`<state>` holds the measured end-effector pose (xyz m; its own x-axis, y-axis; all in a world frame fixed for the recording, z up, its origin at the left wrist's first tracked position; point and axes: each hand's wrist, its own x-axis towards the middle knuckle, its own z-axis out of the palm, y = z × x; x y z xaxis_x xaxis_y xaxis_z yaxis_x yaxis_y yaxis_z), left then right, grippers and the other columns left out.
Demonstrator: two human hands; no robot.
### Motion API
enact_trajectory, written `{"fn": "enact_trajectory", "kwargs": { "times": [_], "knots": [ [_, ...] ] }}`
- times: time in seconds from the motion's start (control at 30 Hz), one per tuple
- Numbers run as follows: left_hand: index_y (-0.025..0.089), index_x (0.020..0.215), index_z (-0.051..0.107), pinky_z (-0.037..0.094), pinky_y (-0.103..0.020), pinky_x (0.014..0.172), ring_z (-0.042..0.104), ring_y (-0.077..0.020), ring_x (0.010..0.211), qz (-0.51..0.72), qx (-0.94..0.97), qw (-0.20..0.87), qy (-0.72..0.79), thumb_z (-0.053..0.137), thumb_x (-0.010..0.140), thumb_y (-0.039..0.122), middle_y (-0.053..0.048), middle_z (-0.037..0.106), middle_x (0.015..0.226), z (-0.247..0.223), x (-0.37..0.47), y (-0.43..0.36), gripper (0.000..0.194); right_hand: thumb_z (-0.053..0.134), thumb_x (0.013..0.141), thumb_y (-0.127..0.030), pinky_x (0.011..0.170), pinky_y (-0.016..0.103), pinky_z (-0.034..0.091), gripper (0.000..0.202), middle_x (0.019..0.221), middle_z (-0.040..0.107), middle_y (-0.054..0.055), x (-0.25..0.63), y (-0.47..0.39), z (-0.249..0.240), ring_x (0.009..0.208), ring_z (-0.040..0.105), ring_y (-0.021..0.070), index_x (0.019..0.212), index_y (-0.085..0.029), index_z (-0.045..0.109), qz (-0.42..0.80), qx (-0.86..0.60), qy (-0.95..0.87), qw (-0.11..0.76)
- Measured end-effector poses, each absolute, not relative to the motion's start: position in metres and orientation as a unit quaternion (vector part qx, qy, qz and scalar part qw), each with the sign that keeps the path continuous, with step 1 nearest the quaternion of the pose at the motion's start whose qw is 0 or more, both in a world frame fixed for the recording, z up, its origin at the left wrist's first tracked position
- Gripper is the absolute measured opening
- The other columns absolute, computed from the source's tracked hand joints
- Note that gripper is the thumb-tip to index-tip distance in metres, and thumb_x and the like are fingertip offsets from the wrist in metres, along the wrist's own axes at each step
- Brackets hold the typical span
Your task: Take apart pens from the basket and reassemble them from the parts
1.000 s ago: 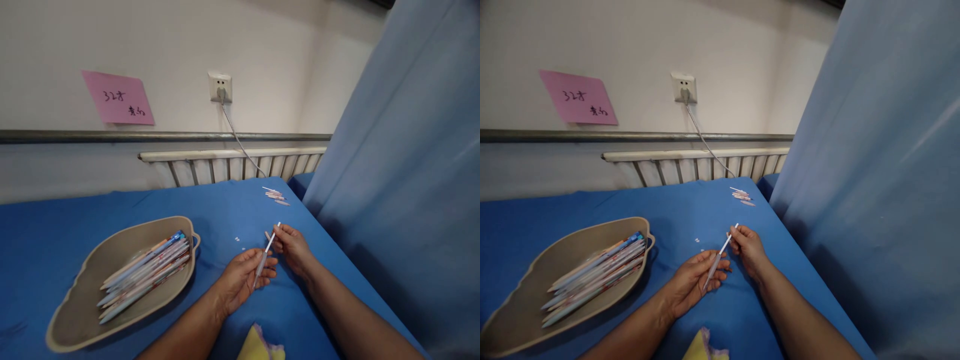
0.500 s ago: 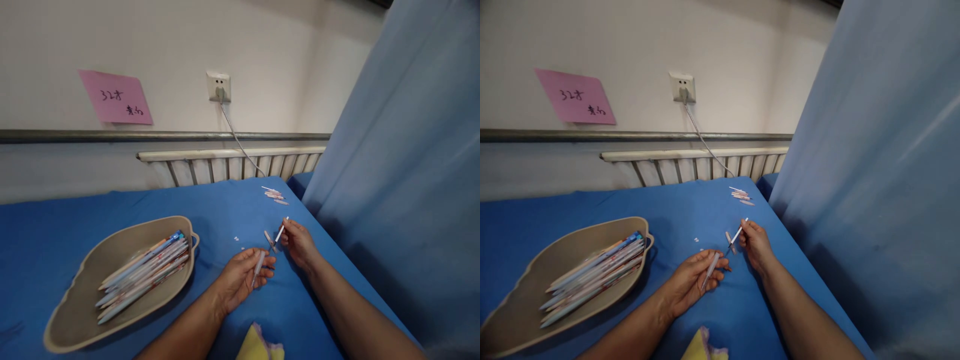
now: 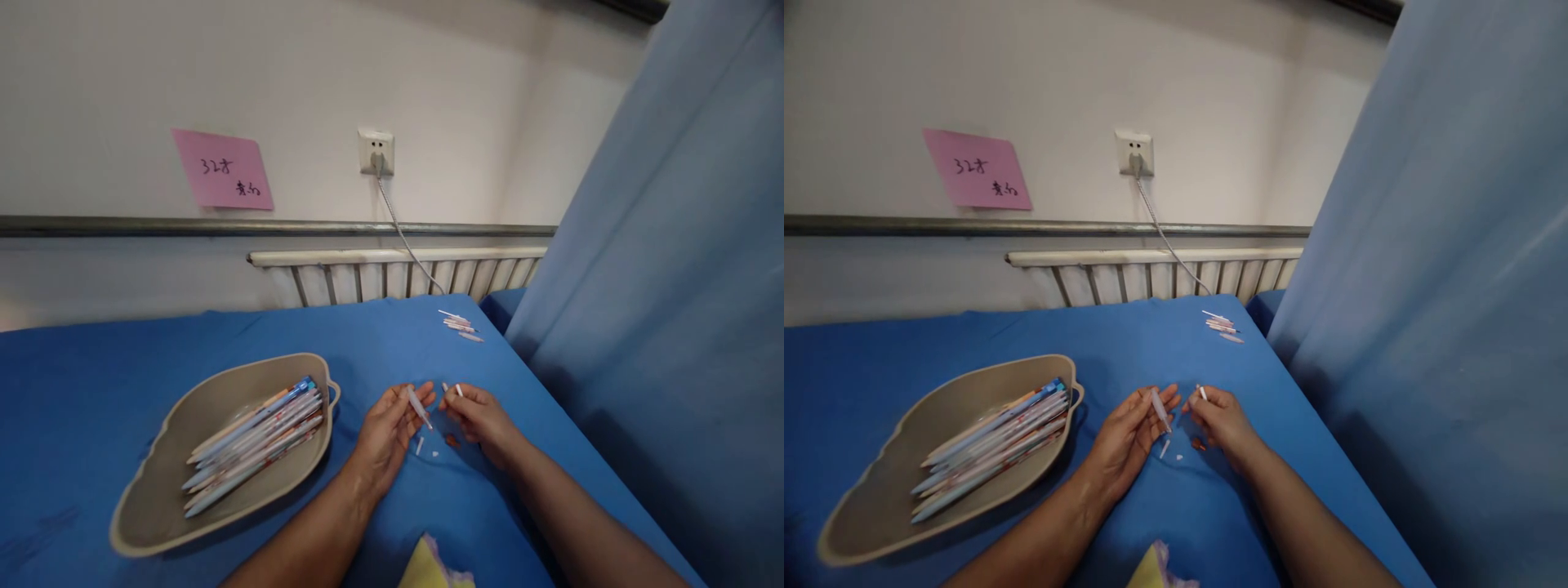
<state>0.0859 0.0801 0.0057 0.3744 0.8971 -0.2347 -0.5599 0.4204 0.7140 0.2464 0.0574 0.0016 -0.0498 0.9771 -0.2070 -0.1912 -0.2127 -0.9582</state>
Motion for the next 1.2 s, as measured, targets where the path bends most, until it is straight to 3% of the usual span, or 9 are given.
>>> {"fn": "enact_trajectory", "kwargs": {
  "times": [0.17, 0.63, 0.93, 1.2],
  "knots": [
    [0.016, 0.087, 0.053, 0.049, -0.034, 0.087, 0.064, -0.0228, 0.100, 0.480, 0.271, 0.775, 0.310, 0.062, 0.083, 0.021, -0.013, 0.068, 0.108, 0.007, 0.087, 0.080, 0.011, 0.065, 0.073, -0.052, 0.034, 0.018, 0.013, 0.038, 0.051, 0.048, -0.005, 0.241, 0.051, 0.001, 0.037, 0.027, 0.0032, 0.069, -0.015, 0.059, 0.626, -0.474, -0.486, 0.384],
    [0.016, 0.082, 0.054, 0.052, -0.025, 0.072, 0.067, -0.0176, 0.083, 0.501, 0.261, 0.742, 0.362, 0.071, 0.075, 0.022, -0.009, 0.070, 0.095, 0.004, 0.086, 0.083, 0.020, 0.064, 0.074, -0.051, 0.034, 0.019, 0.011, 0.037, 0.050, 0.049, -0.005, 0.247, 0.054, -0.007, 0.035, 0.025, 0.0030, 0.069, -0.014, 0.059, 0.705, -0.397, -0.458, 0.369],
    [0.014, 0.094, 0.062, 0.050, -0.026, 0.075, 0.065, -0.0166, 0.084, 0.448, 0.302, 0.767, 0.347, 0.072, 0.074, 0.024, -0.010, 0.069, 0.101, -0.002, 0.088, 0.080, 0.025, 0.063, 0.075, -0.047, 0.033, 0.018, 0.012, 0.034, 0.049, 0.048, -0.005, 0.245, 0.057, -0.008, 0.033, 0.024, 0.0022, 0.069, -0.014, 0.059, 0.723, -0.376, -0.418, 0.401],
    [0.014, 0.092, 0.065, 0.046, -0.020, 0.057, 0.059, -0.0103, 0.062, 0.448, 0.337, 0.740, 0.370, 0.077, 0.065, 0.034, -0.002, 0.066, 0.076, -0.005, 0.089, 0.084, 0.035, 0.063, 0.073, -0.054, 0.032, 0.018, 0.014, 0.042, 0.047, 0.048, -0.005, 0.242, 0.061, -0.007, 0.033, 0.026, 0.0018, 0.066, -0.013, 0.059, 0.710, -0.396, -0.430, 0.393]
  ]
}}
